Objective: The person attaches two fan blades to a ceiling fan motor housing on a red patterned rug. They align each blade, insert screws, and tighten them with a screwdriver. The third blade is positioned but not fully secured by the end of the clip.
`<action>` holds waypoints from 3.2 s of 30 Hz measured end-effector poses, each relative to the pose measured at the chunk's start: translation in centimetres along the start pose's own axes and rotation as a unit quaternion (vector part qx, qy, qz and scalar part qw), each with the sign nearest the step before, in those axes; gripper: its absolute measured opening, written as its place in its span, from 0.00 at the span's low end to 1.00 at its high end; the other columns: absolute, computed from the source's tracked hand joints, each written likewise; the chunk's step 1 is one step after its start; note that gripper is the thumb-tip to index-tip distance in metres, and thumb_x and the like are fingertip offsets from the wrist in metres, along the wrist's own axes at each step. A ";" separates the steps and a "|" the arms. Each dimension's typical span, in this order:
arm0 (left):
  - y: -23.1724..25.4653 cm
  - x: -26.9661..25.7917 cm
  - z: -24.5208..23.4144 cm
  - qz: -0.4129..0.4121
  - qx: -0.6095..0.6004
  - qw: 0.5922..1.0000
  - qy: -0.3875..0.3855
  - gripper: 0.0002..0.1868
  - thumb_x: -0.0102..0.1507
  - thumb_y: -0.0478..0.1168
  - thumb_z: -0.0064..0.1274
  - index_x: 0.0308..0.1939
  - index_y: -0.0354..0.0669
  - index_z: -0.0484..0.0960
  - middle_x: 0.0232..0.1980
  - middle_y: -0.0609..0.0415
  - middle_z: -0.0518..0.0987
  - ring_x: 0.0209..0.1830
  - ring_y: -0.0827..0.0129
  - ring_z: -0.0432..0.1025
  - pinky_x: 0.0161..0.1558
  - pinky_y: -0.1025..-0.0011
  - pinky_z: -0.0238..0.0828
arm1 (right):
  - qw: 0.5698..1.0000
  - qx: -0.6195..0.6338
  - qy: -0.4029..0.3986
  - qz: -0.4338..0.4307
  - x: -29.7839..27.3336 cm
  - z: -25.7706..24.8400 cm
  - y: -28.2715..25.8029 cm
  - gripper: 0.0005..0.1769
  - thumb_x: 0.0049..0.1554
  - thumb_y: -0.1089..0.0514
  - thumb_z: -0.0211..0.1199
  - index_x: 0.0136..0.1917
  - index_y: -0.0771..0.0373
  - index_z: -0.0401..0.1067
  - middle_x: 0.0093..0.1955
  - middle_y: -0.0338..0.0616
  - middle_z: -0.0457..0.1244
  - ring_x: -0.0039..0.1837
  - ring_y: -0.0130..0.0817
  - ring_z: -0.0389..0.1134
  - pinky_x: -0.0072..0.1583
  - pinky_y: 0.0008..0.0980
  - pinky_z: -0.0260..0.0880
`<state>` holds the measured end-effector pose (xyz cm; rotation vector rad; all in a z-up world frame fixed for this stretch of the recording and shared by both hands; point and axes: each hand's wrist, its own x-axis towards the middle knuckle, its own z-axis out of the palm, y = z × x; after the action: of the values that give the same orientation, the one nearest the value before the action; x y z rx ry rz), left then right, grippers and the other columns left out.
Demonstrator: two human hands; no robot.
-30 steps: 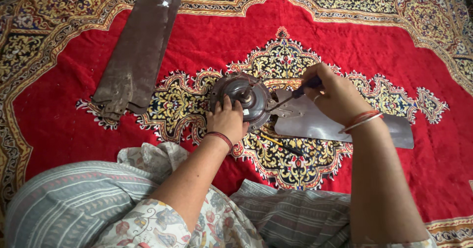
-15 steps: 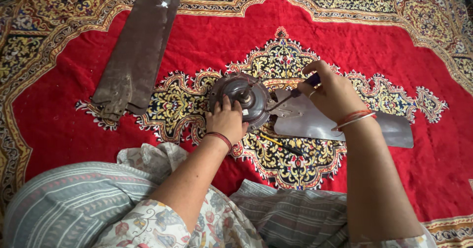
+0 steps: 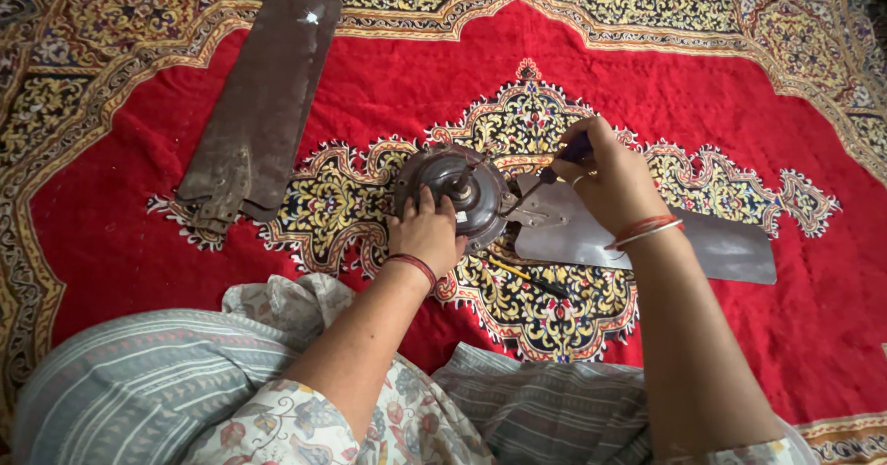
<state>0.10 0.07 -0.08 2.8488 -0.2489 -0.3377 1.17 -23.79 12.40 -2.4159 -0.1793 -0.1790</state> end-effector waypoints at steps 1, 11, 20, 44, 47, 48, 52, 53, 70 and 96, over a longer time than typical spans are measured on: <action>0.0 0.0 0.1 0.000 0.002 1.000 -0.001 0.43 0.61 0.58 0.57 0.75 0.47 0.61 0.80 0.37 0.51 0.77 0.39 0.53 0.66 0.36 0.55 | 1.000 0.005 0.007 -0.018 0.0 0.2 0.7 0.19 0.55 0.62 0.71 0.57 0.62 0.67 0.47 0.47 0.72 0.50 0.34 0.75 0.52 0.34 0.74; 0.2 -0.2 0.2 -0.007 -0.040 0.999 0.004 0.45 0.59 0.58 0.61 0.75 0.46 0.62 0.81 0.38 0.51 0.78 0.38 0.51 0.68 0.32 0.51 | 0.917 0.320 0.166 0.171 -0.2 0.9 15.1 0.09 0.63 0.65 0.65 0.52 0.69 0.66 0.48 0.46 0.66 0.49 0.36 0.71 0.52 0.35 0.75; -3.4 1.4 -0.3 0.077 -0.057 0.995 -0.042 0.37 0.58 0.55 0.60 0.68 0.45 0.70 0.74 0.40 0.62 0.72 0.48 0.62 0.68 0.46 0.59 | 0.936 0.148 -0.079 0.310 -1.8 11.0 26.7 0.18 0.51 0.58 0.68 0.57 0.60 0.75 0.49 0.53 0.70 0.48 0.41 0.74 0.51 0.39 0.78; -43.0 14.0 -6.2 -0.267 -0.082 0.957 -0.081 0.44 0.58 0.63 0.62 0.65 0.30 0.75 0.69 0.35 0.73 0.70 0.48 0.68 0.67 0.54 0.65 | 0.881 -0.199 -0.310 0.297 -2.0 12.8 26.4 0.30 0.44 0.39 0.76 0.52 0.60 0.78 0.43 0.52 0.76 0.41 0.43 0.79 0.48 0.43 0.80; -43.4 15.0 -4.6 -0.285 -0.093 0.952 -0.062 0.43 0.57 0.61 0.63 0.64 0.30 0.76 0.68 0.35 0.73 0.70 0.47 0.69 0.67 0.54 0.66 | 0.886 -0.194 -0.314 0.280 -2.0 12.1 25.5 0.30 0.45 0.39 0.75 0.52 0.62 0.79 0.43 0.52 0.75 0.40 0.42 0.78 0.49 0.42 0.78; -43.6 15.1 -4.3 -0.295 -0.081 0.950 -0.055 0.43 0.56 0.61 0.64 0.63 0.30 0.78 0.68 0.34 0.74 0.70 0.47 0.69 0.67 0.54 0.67 | 0.889 -0.191 -0.315 0.272 -1.9 12.0 25.3 0.30 0.45 0.39 0.75 0.52 0.62 0.79 0.43 0.52 0.75 0.40 0.42 0.78 0.49 0.42 0.77; -43.5 15.2 -3.7 -0.338 -0.099 0.936 -0.021 0.45 0.52 0.61 0.68 0.62 0.28 0.79 0.65 0.32 0.78 0.67 0.46 0.73 0.64 0.54 0.71 | 0.890 -0.212 -0.322 0.243 -1.8 12.0 24.3 0.31 0.46 0.37 0.75 0.52 0.62 0.79 0.44 0.52 0.74 0.43 0.42 0.75 0.51 0.42 0.75; -43.5 15.3 -3.6 -0.342 -0.109 0.933 0.000 0.46 0.51 0.62 0.69 0.61 0.28 0.79 0.65 0.32 0.77 0.66 0.46 0.73 0.64 0.54 0.70 | 0.888 -0.225 -0.322 0.237 -1.6 12.0 24.0 0.31 0.46 0.36 0.75 0.52 0.62 0.78 0.44 0.52 0.73 0.44 0.42 0.75 0.52 0.41 0.74; -39.7 17.0 -3.7 -0.231 -0.362 0.873 0.231 0.18 0.63 0.51 0.60 0.38 0.38 0.80 0.31 0.51 0.77 0.30 0.66 0.68 0.35 0.59 0.66 | 0.903 -0.157 -0.288 0.277 -1.4 11.4 20.9 0.32 0.49 0.36 0.71 0.55 0.65 0.79 0.47 0.52 0.74 0.48 0.44 0.76 0.54 0.42 0.74; -20.6 19.0 1.8 -0.174 -0.656 0.633 0.373 0.15 0.66 0.47 0.57 0.43 0.38 0.81 0.41 0.58 0.80 0.44 0.73 0.68 0.52 0.66 0.68 | 0.981 0.176 -0.008 0.083 0.6 16.8 2.1 0.15 0.60 0.56 0.65 0.60 0.57 0.73 0.49 0.47 0.72 0.52 0.35 0.74 0.54 0.34 0.73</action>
<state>20.65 15.49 -11.39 1.3019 0.5307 0.4678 3.45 -14.23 -1.41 -2.0676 -0.0132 -0.0463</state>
